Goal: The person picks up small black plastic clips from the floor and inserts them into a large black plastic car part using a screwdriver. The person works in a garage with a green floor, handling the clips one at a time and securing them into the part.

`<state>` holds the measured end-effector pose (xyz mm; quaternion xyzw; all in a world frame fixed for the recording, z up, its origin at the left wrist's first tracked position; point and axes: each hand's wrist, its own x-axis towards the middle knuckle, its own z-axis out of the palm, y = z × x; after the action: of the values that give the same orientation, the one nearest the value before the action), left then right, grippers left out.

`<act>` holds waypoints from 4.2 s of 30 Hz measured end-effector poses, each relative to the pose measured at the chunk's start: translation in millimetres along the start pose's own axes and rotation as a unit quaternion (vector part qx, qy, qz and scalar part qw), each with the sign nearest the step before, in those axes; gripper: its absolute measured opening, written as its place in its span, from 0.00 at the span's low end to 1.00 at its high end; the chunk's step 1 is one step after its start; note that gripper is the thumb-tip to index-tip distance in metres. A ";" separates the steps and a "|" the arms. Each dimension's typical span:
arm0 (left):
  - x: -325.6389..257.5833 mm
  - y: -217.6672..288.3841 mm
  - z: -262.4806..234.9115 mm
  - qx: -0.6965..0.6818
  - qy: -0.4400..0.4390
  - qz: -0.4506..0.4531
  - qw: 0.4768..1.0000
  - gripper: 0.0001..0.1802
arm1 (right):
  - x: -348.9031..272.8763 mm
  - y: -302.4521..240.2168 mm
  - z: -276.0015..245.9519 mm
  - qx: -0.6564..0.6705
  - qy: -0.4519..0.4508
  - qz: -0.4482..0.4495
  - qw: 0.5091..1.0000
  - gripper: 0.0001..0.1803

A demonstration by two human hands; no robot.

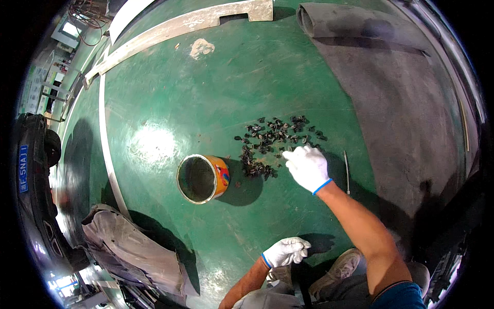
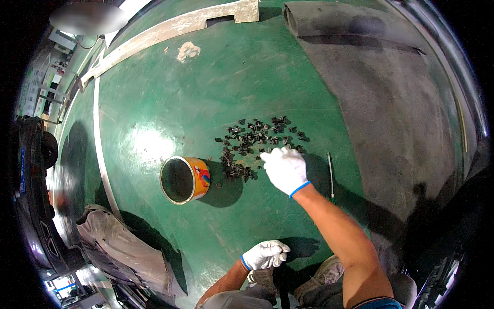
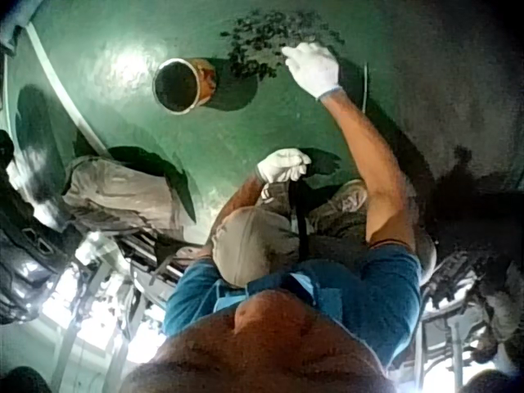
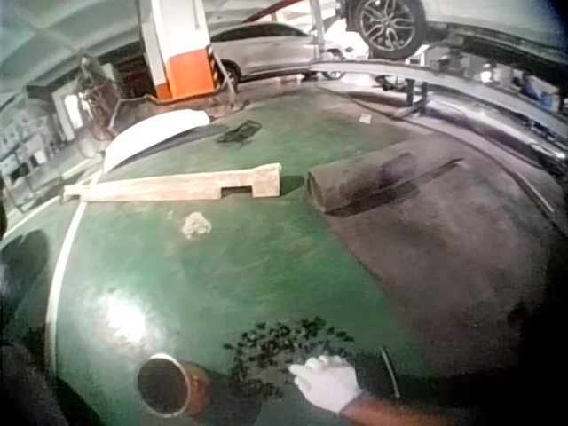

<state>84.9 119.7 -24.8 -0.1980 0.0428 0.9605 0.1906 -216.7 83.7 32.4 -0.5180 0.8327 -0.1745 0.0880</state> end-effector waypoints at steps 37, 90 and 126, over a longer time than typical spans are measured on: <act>8.6 1.3 -4.1 -0.080 -0.055 -0.021 0.995 0.23 | 44.0 -45.8 27.0 -0.017 -0.077 -0.047 0.996 0.11; 0.8 124.6 56.3 -0.072 0.191 0.342 0.917 0.21 | -9.2 -72.1 -18.1 0.287 -0.268 0.018 0.920 0.19; -14.6 123.0 53.4 -0.168 0.102 0.360 0.912 0.36 | -2.4 -42.6 4.1 0.656 -0.234 0.209 0.686 0.10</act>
<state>30.7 9.4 30.9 -0.2956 -0.0312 0.9315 -0.2097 -178.8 67.9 44.8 -0.1646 0.5449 -0.5261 0.6318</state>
